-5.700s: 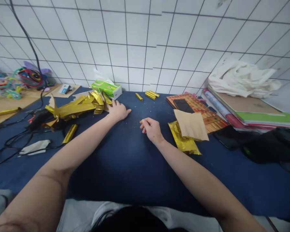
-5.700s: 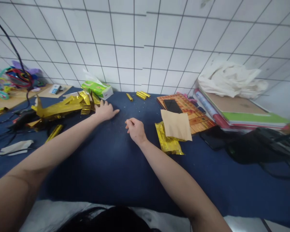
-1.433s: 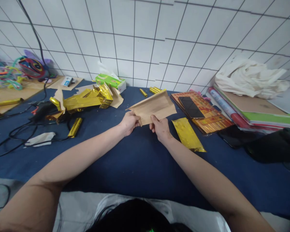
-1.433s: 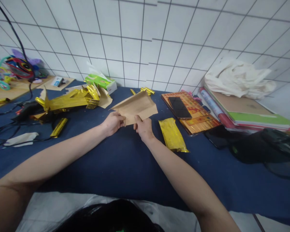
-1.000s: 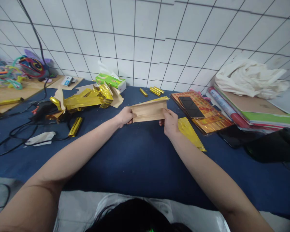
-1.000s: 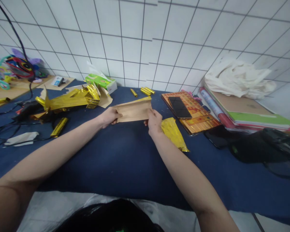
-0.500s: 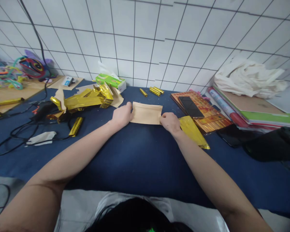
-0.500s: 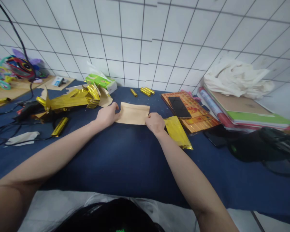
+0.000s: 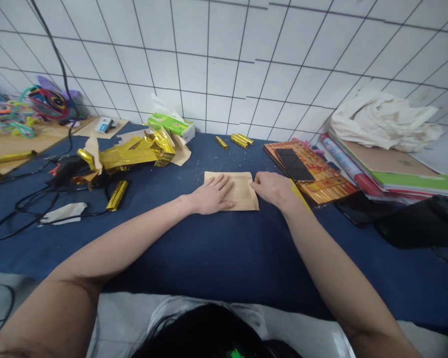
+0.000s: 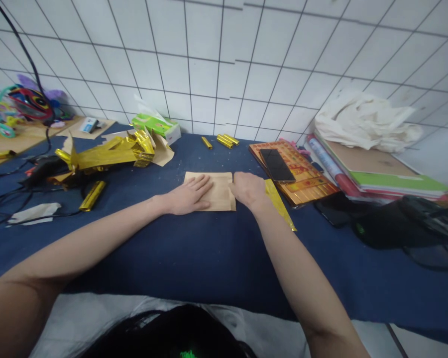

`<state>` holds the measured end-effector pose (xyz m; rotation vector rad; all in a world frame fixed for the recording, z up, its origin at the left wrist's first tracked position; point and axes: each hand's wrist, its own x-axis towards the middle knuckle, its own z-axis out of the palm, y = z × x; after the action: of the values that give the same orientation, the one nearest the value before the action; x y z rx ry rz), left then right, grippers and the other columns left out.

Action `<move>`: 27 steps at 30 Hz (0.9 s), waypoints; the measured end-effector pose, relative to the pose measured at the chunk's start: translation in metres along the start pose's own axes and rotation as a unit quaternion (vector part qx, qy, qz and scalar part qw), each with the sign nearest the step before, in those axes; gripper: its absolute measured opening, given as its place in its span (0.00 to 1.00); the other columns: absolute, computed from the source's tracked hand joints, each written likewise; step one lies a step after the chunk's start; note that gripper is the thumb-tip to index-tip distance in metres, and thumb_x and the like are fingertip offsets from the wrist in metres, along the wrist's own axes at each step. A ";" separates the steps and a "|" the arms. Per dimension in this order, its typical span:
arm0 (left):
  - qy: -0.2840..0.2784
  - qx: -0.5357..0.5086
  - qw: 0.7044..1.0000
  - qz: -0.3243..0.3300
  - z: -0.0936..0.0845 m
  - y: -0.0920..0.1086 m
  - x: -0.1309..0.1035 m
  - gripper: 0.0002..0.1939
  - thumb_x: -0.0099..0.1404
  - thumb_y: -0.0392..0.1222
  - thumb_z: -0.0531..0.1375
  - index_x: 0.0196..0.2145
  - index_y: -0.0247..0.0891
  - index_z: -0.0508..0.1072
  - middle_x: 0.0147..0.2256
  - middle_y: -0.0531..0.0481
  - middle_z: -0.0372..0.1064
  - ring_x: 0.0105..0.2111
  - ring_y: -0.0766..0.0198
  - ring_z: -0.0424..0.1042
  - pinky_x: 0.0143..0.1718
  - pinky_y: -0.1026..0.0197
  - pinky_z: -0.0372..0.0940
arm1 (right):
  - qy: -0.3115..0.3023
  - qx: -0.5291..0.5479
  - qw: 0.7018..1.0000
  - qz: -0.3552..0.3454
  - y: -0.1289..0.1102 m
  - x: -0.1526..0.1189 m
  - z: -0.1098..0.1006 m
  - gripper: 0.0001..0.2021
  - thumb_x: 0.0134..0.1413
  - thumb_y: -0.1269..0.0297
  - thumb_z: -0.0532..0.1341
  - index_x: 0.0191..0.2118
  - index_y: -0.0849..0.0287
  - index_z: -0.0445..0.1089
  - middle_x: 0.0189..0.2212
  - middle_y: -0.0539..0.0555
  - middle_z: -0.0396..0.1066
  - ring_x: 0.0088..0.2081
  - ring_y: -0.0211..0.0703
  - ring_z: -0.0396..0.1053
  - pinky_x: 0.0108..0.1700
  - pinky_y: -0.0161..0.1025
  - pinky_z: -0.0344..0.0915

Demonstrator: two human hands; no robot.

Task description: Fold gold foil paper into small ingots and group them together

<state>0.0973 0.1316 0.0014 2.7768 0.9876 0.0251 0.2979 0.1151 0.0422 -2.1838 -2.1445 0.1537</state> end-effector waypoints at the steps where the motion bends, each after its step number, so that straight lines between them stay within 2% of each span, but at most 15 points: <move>1: -0.002 0.003 1.000 -0.006 0.001 0.002 0.000 0.39 0.64 0.59 0.43 0.62 0.26 0.42 0.63 0.32 0.33 0.63 0.49 0.32 0.60 0.48 0.36 | 0.052 0.003 0.999 -0.011 -0.007 -0.004 0.001 0.14 0.54 0.60 0.51 0.35 0.60 0.72 0.36 0.62 0.72 0.40 0.54 0.68 0.39 0.47 0.61; 2: -0.001 0.005 1.000 -0.010 0.002 0.003 0.000 0.40 0.63 0.60 0.42 0.62 0.26 0.42 0.63 0.32 0.33 0.63 0.48 0.31 0.60 0.48 0.35 | 0.094 0.020 0.994 -0.045 -0.015 -0.007 0.003 0.16 0.56 0.60 0.48 0.39 0.60 0.71 0.40 0.61 0.71 0.42 0.53 0.67 0.41 0.46 0.61; 3: 0.003 0.005 1.000 -0.008 0.002 0.004 -0.001 0.40 0.63 0.61 0.42 0.62 0.27 0.43 0.63 0.33 0.33 0.63 0.47 0.31 0.59 0.47 0.34 | 0.098 0.051 0.989 -0.099 -0.023 -0.011 0.007 0.17 0.58 0.60 0.47 0.42 0.60 0.70 0.43 0.61 0.70 0.44 0.50 0.67 0.44 0.44 0.61; 5: 0.006 0.008 1.000 0.002 0.003 0.006 -0.001 0.37 0.63 0.59 0.44 0.61 0.30 0.47 0.63 0.35 0.38 0.63 0.48 0.34 0.59 0.46 0.35 | 0.066 0.115 0.969 -0.209 -0.039 -0.016 0.020 0.20 0.60 0.58 0.44 0.49 0.59 0.66 0.49 0.58 0.67 0.50 0.45 0.63 0.49 0.41 0.58; 6: 0.003 0.012 1.000 0.008 0.002 0.007 -0.001 0.35 0.64 0.57 0.45 0.61 0.31 0.49 0.62 0.35 0.40 0.63 0.48 0.35 0.59 0.46 0.35 | 0.033 0.123 0.958 -0.256 -0.044 -0.017 0.027 0.22 0.60 0.55 0.44 0.53 0.60 0.62 0.54 0.58 0.62 0.55 0.46 0.58 0.53 0.41 0.55; 7: 0.002 0.017 1.000 0.012 0.002 0.007 -0.001 0.33 0.64 0.55 0.46 0.61 0.31 0.50 0.62 0.36 0.42 0.62 0.49 0.37 0.59 0.46 0.35 | 0.015 0.123 0.954 -0.271 -0.047 -0.017 0.034 0.27 0.59 0.51 0.44 0.58 0.63 0.56 0.59 0.61 0.54 0.59 0.48 0.51 0.56 0.44 0.50; 9: 0.002 0.022 1.000 0.008 0.001 0.007 -0.001 0.34 0.63 0.54 0.46 0.61 0.30 0.48 0.62 0.36 0.40 0.62 0.48 0.37 0.59 0.46 0.34 | -0.018 0.112 0.958 -0.265 -0.046 -0.014 0.046 0.33 0.58 0.47 0.41 0.62 0.65 0.46 0.63 0.61 0.43 0.63 0.49 0.40 0.60 0.48 0.41; 12: 0.000 0.010 1.000 -0.002 0.003 0.005 0.000 0.40 0.62 0.60 0.44 0.62 0.30 0.42 0.63 0.34 0.31 0.63 0.47 0.31 0.59 0.47 0.34 | -0.044 0.086 0.971 -0.219 -0.033 -0.005 0.053 0.35 0.58 0.45 0.37 0.64 0.65 0.41 0.64 0.60 0.38 0.64 0.47 0.34 0.61 0.51 0.36; 17: -0.001 -0.005 1.000 -0.013 0.009 0.001 0.001 0.44 0.60 0.66 0.40 0.63 0.29 0.39 0.63 0.35 0.30 0.63 0.48 0.28 0.60 0.47 0.33 | -0.044 0.034 0.989 -0.136 -0.019 0.003 0.054 0.39 0.54 0.39 0.35 0.64 0.63 0.41 0.65 0.58 0.35 0.64 0.50 0.31 0.60 0.59 0.33; 21: -0.012 0.000 1.000 -0.017 0.006 0.001 -0.002 0.48 0.58 0.68 0.41 0.63 0.26 0.40 0.63 0.33 0.31 0.63 0.47 0.29 0.59 0.47 0.34 | -0.044 0.013 0.995 -0.091 -0.016 0.006 0.055 0.39 0.54 0.40 0.33 0.64 0.64 0.40 0.65 0.58 0.33 0.64 0.51 0.31 0.59 0.62 0.33; 27: -0.039 0.027 0.999 -0.016 -0.003 0.014 -0.023 0.51 0.55 0.70 0.43 0.62 0.25 0.40 0.63 0.31 0.32 0.63 0.46 0.31 0.60 0.49 0.35 | -0.048 -0.004 0.996 -0.073 -0.010 0.008 0.053 0.37 0.56 0.43 0.34 0.64 0.63 0.39 0.65 0.58 0.33 0.64 0.52 0.31 0.58 0.64 0.34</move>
<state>0.0878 0.1074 0.0085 2.7866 1.0263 -0.1161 0.2814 0.1226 -0.0094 -2.0528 -2.3495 0.2450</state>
